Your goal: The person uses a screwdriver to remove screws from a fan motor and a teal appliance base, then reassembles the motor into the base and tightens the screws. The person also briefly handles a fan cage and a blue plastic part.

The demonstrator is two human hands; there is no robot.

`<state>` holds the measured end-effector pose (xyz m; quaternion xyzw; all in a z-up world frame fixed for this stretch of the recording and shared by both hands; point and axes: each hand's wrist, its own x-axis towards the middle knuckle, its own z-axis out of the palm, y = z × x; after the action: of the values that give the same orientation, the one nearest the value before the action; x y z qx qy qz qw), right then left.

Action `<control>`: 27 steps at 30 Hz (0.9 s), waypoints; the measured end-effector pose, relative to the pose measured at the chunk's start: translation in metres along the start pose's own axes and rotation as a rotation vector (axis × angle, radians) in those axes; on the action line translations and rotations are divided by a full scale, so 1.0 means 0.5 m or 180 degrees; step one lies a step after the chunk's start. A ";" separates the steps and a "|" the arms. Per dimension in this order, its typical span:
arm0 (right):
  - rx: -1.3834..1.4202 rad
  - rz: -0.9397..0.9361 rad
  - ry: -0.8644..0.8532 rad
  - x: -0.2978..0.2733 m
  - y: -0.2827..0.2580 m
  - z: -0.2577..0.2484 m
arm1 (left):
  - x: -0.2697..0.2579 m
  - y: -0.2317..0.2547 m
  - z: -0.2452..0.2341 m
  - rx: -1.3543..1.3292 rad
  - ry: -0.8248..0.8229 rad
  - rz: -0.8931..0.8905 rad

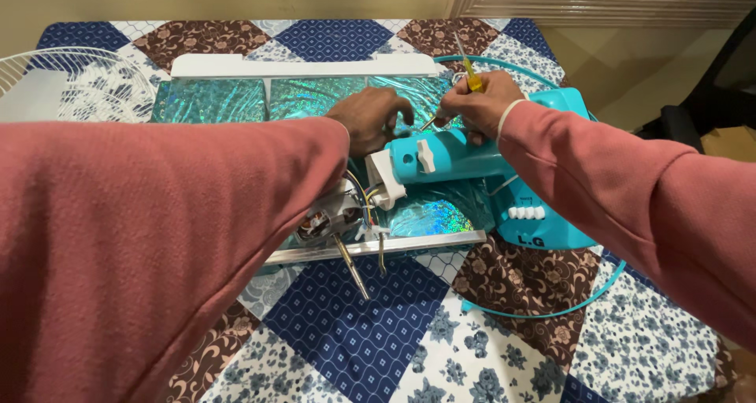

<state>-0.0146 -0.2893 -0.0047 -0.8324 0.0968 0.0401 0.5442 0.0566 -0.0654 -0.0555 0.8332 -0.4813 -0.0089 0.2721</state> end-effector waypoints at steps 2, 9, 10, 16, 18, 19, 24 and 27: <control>-0.0011 0.0031 -0.0020 0.003 0.001 0.001 | 0.005 -0.007 0.003 0.0143 -0.0101 0.0135; -0.0068 0.0012 -0.0033 -0.003 0.002 0.001 | 0.007 -0.033 0.024 0.0192 -0.0037 -0.0368; -0.0092 0.0011 -0.0016 -0.003 0.001 0.002 | 0.006 -0.035 0.021 0.0234 -0.0001 -0.0328; -0.0009 0.0031 0.0019 0.005 0.009 0.006 | -0.012 -0.031 -0.026 -0.0077 0.0312 -0.0851; 0.0142 0.0109 0.0006 0.007 0.004 0.004 | -0.020 -0.020 -0.043 -0.0052 0.0853 -0.0675; 0.0261 0.0162 -0.0016 0.006 -0.001 0.004 | -0.022 -0.009 -0.046 0.0039 0.1217 -0.0536; 0.0591 0.0258 0.0009 -0.019 -0.038 0.012 | -0.013 0.043 -0.098 -0.2295 0.0923 -0.1775; 0.0821 0.0119 0.0047 -0.040 -0.072 0.014 | -0.020 0.074 -0.128 -0.3016 0.0939 -0.1836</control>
<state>-0.0266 -0.2666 0.0285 -0.7538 0.1206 0.0313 0.6452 0.0395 -0.0433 0.0139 0.7103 -0.1350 -0.1811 0.6666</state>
